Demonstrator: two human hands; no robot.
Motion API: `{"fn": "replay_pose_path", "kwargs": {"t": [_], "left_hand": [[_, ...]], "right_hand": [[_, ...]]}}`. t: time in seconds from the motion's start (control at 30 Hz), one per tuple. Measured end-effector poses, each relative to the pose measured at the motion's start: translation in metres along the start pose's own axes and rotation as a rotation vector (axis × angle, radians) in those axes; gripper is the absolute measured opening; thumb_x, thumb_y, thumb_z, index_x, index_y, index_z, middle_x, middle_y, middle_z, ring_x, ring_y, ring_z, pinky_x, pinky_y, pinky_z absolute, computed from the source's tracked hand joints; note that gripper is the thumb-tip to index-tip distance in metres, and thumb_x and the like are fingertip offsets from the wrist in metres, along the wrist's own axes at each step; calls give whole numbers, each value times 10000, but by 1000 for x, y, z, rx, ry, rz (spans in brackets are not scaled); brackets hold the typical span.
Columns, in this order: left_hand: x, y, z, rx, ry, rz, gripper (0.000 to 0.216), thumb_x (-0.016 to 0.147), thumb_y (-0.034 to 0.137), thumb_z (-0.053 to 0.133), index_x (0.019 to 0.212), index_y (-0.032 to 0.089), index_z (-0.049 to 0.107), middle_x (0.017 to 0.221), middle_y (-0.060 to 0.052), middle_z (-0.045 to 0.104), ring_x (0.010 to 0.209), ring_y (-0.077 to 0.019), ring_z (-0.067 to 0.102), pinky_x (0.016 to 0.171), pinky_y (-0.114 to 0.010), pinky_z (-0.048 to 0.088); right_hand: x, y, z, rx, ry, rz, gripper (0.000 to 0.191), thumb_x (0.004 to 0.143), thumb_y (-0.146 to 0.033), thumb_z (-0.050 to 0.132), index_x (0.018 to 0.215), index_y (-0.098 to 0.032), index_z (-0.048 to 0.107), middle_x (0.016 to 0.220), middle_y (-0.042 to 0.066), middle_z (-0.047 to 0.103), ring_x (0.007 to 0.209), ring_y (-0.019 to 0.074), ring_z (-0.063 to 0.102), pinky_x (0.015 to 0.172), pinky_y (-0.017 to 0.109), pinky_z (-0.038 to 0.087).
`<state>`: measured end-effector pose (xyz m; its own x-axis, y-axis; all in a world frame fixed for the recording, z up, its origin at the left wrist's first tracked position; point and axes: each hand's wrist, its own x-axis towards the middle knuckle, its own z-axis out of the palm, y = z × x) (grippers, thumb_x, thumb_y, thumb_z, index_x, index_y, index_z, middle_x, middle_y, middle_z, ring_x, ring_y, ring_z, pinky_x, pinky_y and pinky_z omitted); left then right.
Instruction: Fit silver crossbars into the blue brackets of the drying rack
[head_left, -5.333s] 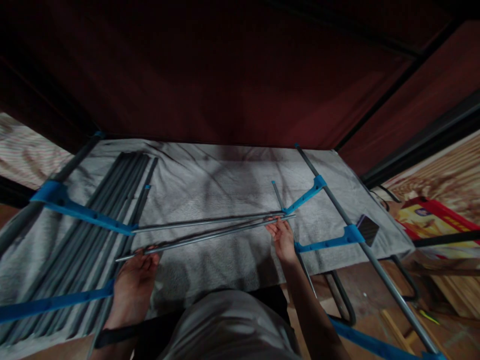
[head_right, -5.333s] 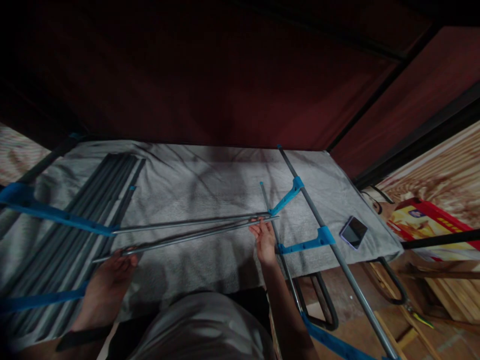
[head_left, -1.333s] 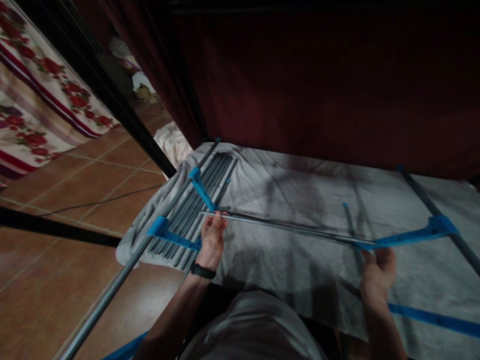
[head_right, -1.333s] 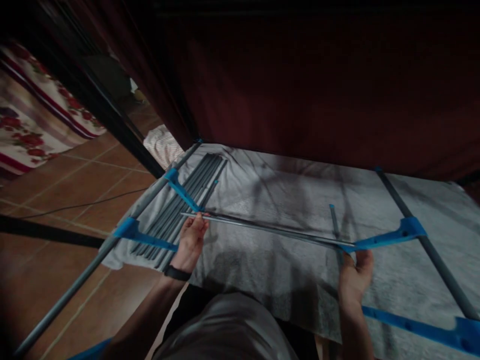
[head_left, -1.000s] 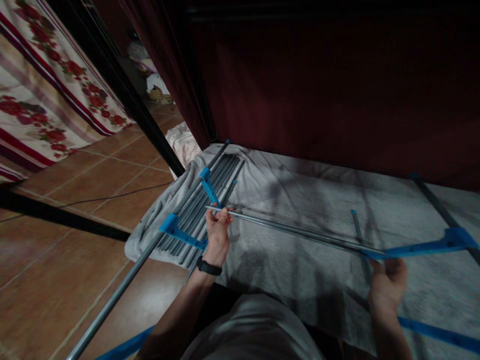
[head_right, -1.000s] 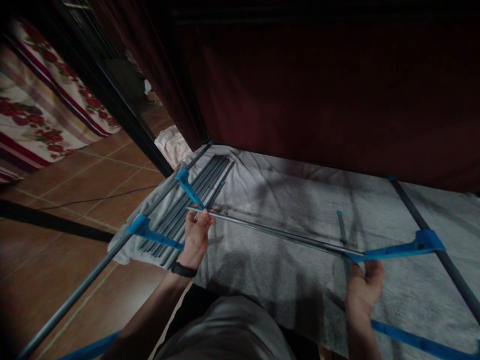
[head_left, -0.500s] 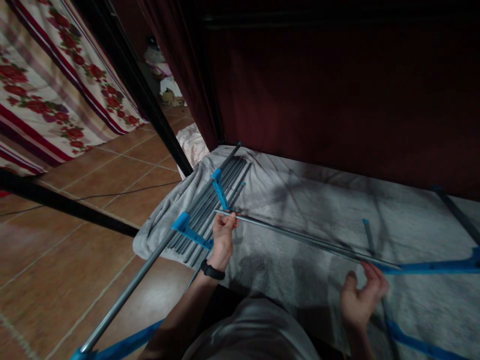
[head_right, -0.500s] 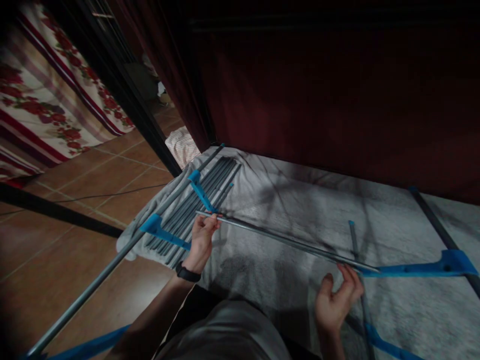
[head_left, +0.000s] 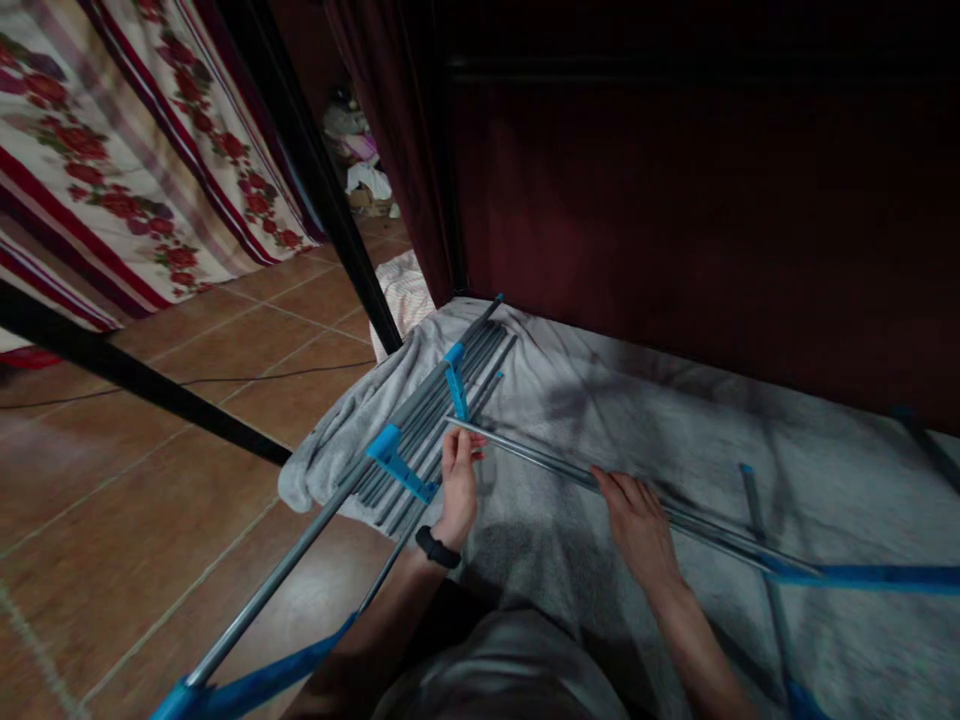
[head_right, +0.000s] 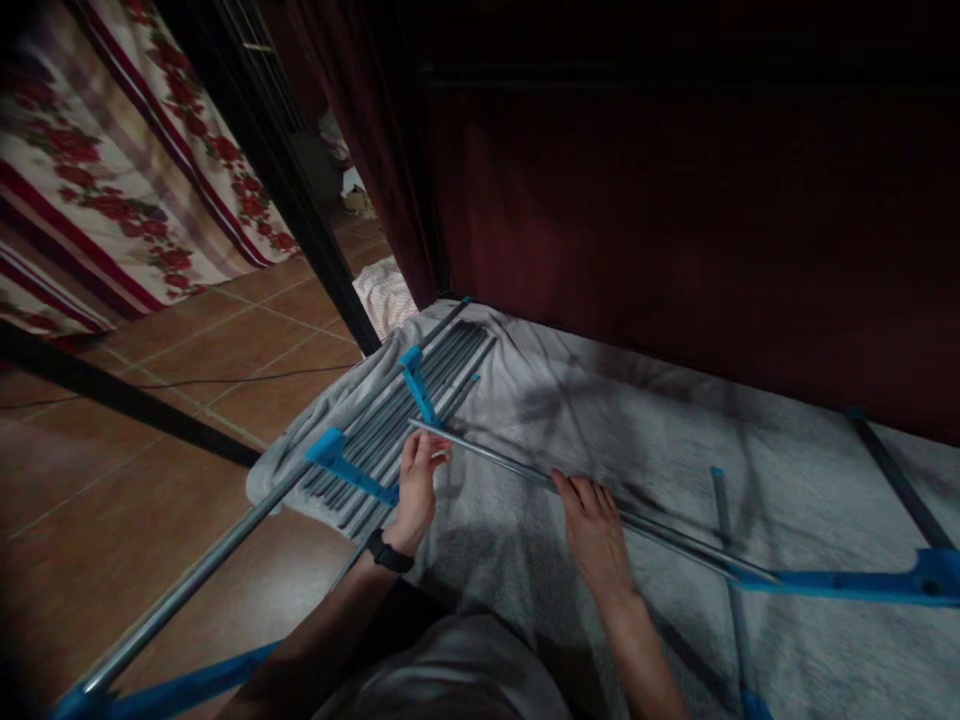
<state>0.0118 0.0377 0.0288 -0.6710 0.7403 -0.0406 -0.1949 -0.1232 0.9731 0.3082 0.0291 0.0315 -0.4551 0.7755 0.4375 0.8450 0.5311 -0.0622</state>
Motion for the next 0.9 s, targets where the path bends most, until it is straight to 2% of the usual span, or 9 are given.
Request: {"fn": "replay_pose_path", "kwargs": {"t": [0.07, 0.13, 0.2, 0.27, 0.37, 0.53, 0.77, 0.9], "left_hand": [[4, -11, -2, 24, 98, 36, 308, 960, 535, 672, 1111, 269, 639, 1062, -54, 698, 1003, -217, 702, 866, -354, 584], [12, -21, -2, 64, 179, 90, 333, 894, 448, 765, 1148, 284, 626, 1153, -58, 692, 1128, -233, 682, 995, -381, 566], [22, -28, 1, 100, 233, 135, 430, 831, 378, 831, 1191, 298, 611, 1236, -60, 678, 1243, -253, 645, 1094, -413, 529], [34, -31, 7, 107, 240, 152, 485, 815, 355, 843, 1233, 308, 600, 1279, -65, 669, 1292, -264, 627, 1127, -435, 515], [50, -27, 17, 98, 188, 172, 435, 832, 335, 824, 1218, 318, 623, 1220, -63, 685, 1238, -255, 651, 1107, -428, 526], [64, -17, 24, 21, 111, 207, 267, 816, 296, 805, 1045, 326, 671, 982, -25, 696, 1023, -233, 675, 997, -398, 542], [66, -3, 20, -30, 55, 200, 326, 710, 237, 863, 953, 312, 659, 783, 13, 643, 793, -207, 619, 782, -321, 525], [66, 1, 19, -20, 38, 190, 312, 698, 190, 857, 897, 303, 646, 774, 19, 634, 773, -190, 609, 752, -299, 510]], "right_hand": [[1, 3, 0, -4, 0, 0, 585, 976, -72, 458, 1516, -249, 595, 1198, 98, 744, 1061, 256, 692, 984, 436, 572], [1, 6, 1, 3, -2, -7, 589, 971, -64, 469, 1511, -258, 603, 1174, 86, 743, 1060, 252, 691, 976, 424, 574], [0, 8, 2, 10, -8, -13, 581, 970, -55, 468, 1494, -257, 614, 1150, 78, 745, 1040, 243, 690, 970, 412, 573], [-1, 8, 3, 14, -9, -18, 572, 969, -48, 465, 1479, -252, 622, 1151, 76, 746, 1029, 236, 690, 969, 404, 572], [-2, 9, 4, 7, -2, -25, 572, 964, -45, 465, 1481, -238, 616, 1168, 82, 749, 1046, 242, 689, 968, 412, 574], [0, 9, 3, 2, 12, -22, 572, 974, -57, 451, 1492, -244, 601, 1177, 85, 750, 1057, 252, 691, 986, 440, 575], [3, 7, -2, 11, -19, -13, 553, 975, -35, 428, 1448, -253, 611, 1169, 75, 739, 1025, 240, 691, 977, 427, 573], [5, 6, -5, 3, -41, -9, 535, 982, -31, 421, 1432, -242, 621, 1151, 71, 733, 1010, 230, 686, 958, 394, 566]]}}
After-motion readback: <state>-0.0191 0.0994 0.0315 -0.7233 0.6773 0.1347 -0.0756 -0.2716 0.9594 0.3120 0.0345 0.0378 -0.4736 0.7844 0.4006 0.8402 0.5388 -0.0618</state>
